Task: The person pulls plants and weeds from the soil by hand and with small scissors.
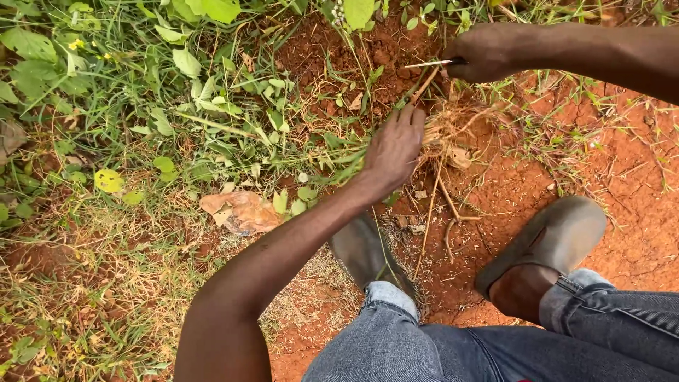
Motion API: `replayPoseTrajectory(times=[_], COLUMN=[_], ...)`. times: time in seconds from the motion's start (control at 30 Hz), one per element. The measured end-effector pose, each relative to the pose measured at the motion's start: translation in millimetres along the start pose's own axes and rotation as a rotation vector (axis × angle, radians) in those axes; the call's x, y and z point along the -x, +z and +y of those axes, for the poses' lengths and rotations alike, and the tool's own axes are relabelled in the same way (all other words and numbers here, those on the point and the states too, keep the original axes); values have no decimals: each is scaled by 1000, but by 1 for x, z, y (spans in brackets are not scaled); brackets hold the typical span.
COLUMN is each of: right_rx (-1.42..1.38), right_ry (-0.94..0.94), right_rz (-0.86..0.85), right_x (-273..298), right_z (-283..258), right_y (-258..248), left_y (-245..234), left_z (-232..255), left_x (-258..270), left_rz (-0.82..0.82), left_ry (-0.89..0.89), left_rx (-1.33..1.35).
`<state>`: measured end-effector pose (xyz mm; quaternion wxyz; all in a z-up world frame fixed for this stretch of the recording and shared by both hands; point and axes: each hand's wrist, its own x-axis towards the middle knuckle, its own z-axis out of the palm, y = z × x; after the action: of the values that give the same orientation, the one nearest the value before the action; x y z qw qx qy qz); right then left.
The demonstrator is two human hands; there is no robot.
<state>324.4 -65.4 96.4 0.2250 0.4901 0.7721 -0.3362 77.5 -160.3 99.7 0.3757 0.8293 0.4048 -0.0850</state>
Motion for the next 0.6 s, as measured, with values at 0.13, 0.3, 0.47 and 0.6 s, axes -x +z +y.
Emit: replayPoseTrajectory(times=[0.13,0.3,0.47,0.6], right_rx=[23,61,143,119], right_ry=[91,152,222,236], right_rz=[-25,98,65,35], right_x=[-7,6,8,8], right_z=[16,4,11,13], right_y=[6,-13,-12,-9], left_y=[29,-17,4,15], left_z=[-33,-5,-2,8], left_x=[-31,-26,-53,-62], left_rz=[489,406,330,188], left_ry=[215,221,-2,-78], left_rx=[-285,-181,136,74])
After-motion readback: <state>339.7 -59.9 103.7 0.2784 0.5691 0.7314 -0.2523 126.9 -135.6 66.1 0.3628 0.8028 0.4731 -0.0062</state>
